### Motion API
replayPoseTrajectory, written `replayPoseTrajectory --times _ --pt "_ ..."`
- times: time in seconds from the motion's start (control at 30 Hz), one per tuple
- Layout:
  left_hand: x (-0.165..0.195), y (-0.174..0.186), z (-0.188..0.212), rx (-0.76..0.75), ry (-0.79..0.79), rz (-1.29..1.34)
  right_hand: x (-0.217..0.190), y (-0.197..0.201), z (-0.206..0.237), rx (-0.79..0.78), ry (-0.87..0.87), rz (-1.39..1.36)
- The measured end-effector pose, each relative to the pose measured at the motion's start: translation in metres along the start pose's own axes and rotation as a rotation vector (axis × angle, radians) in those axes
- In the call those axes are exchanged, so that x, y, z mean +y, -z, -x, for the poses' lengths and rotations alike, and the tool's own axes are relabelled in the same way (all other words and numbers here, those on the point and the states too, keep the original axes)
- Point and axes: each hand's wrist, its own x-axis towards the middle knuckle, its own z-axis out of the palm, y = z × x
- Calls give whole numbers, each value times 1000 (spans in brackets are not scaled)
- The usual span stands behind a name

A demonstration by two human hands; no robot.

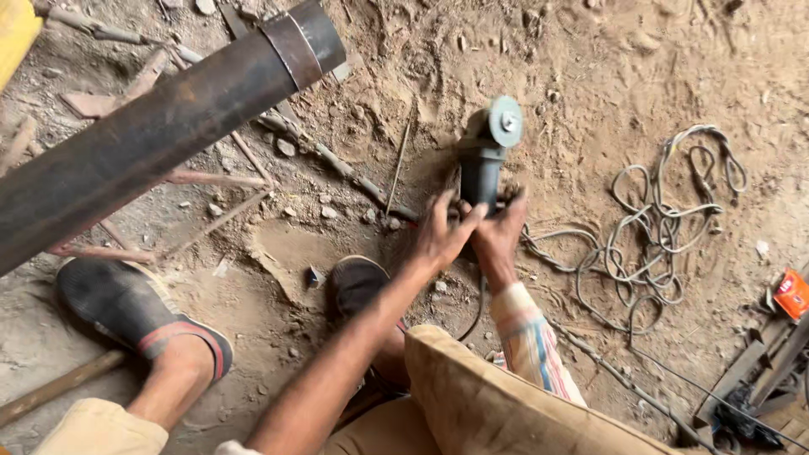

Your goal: The person sits on the ground and uses an angle grinder to smooth the end of a metal pipe. They repeatedly mark the pipe with a white marker, rotate it, and grind the surface, adjusting the tool as needed.

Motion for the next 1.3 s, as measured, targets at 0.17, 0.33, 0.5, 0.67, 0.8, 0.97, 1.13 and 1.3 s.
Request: replayPoseTrajectory --times 0.17,0.33,0.5,0.67,0.8,0.97,1.13,1.3 --pt "23 2 -12 -20 -23 280 -17 18 60 48 524 358" --pt "37 21 1 -78 27 440 -17 38 41 -9 -25 -534" --pt "53 35 21 -224 14 600 -23 16 -15 -48 -216 -624" --pt "65 38 23 -195 -73 669 -44 9 -11 -244 -80 -917" --pt "67 37 17 -176 -55 539 -49 6 -6 -233 -245 -893" --pt "67 31 21 -151 -20 483 -40 10 -11 -336 -318 -999" --pt "71 25 25 -178 -11 495 -34 13 -21 -310 -386 -871" --pt "74 24 25 -169 -19 475 -21 11 -27 -261 -436 -886"
